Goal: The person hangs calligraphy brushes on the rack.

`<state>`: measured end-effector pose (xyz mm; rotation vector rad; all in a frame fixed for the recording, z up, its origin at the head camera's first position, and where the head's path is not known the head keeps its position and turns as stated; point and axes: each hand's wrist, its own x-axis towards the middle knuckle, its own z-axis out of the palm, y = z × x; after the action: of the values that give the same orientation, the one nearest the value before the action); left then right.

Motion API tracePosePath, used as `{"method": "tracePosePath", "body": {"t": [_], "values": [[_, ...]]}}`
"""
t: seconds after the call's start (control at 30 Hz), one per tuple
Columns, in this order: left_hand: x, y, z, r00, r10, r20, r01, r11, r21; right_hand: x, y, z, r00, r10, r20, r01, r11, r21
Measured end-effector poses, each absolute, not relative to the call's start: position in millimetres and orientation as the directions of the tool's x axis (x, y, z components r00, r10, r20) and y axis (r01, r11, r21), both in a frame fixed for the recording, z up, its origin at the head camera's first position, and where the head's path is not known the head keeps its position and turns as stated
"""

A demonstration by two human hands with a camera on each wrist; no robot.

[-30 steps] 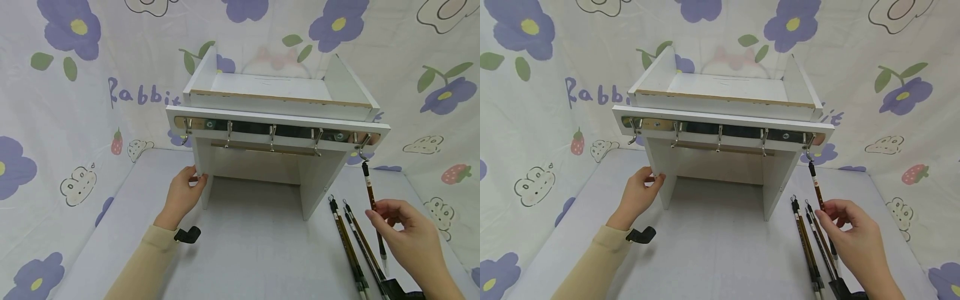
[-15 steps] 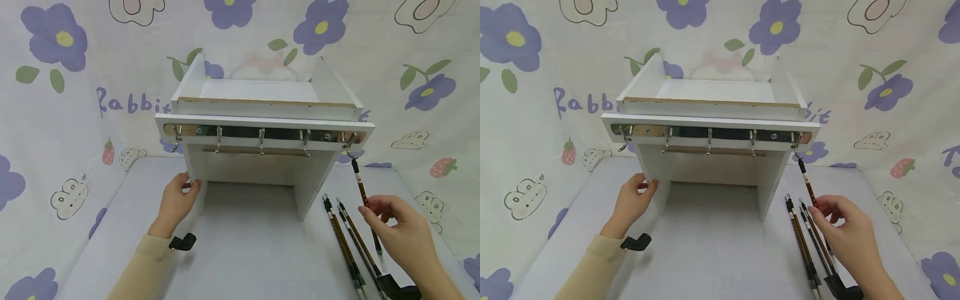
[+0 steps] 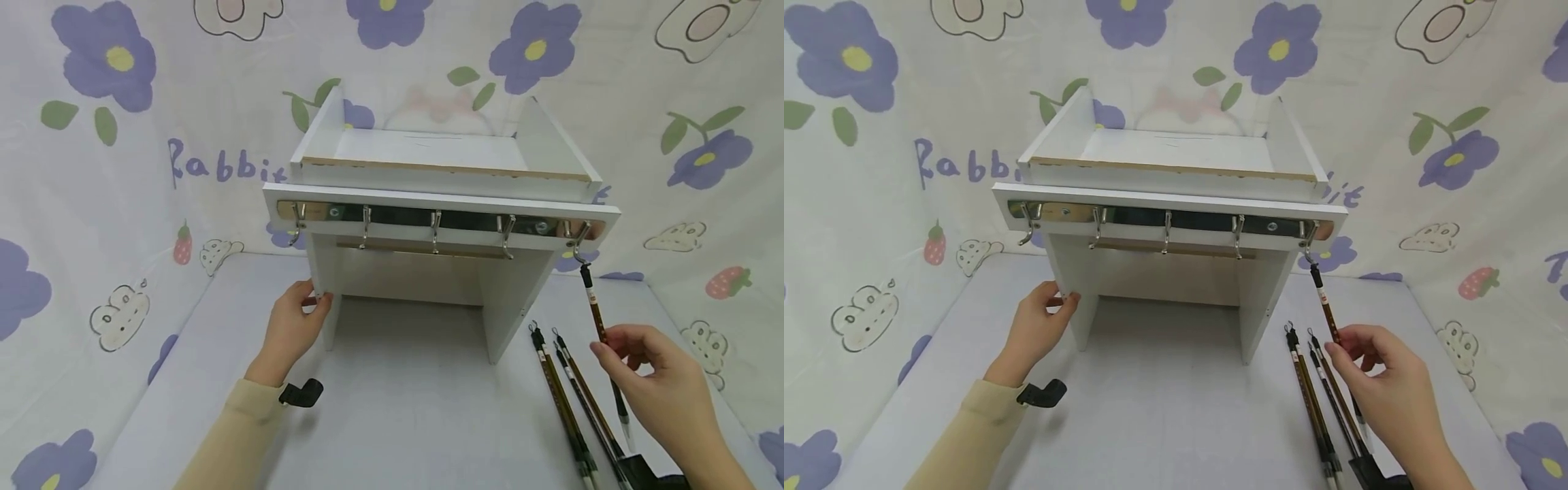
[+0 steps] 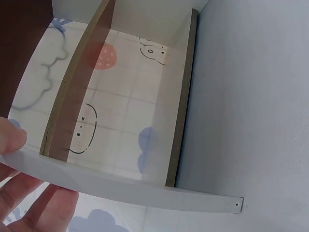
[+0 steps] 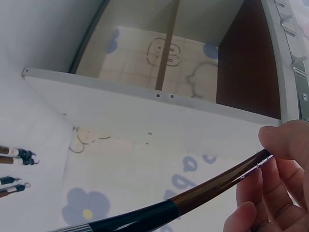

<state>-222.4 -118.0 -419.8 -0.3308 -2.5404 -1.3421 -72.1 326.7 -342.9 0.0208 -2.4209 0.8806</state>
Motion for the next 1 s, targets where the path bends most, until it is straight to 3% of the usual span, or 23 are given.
{"method": "tracePosePath", "body": {"t": [0.7,1.0], "values": [[-222.6,-116.3,-420.5,-0.945,0.082,0.318,0.308,0.557,0.771,-68.9,324.3,-342.5,-0.847,0.149,0.511,-0.185,0.818,-0.545],[-221.2,-116.1,-417.7,-0.949,0.078,0.305,0.295,0.557,0.777,-69.5,325.7,-343.9,-0.849,0.079,0.523,-0.254,0.807,-0.534]]}}
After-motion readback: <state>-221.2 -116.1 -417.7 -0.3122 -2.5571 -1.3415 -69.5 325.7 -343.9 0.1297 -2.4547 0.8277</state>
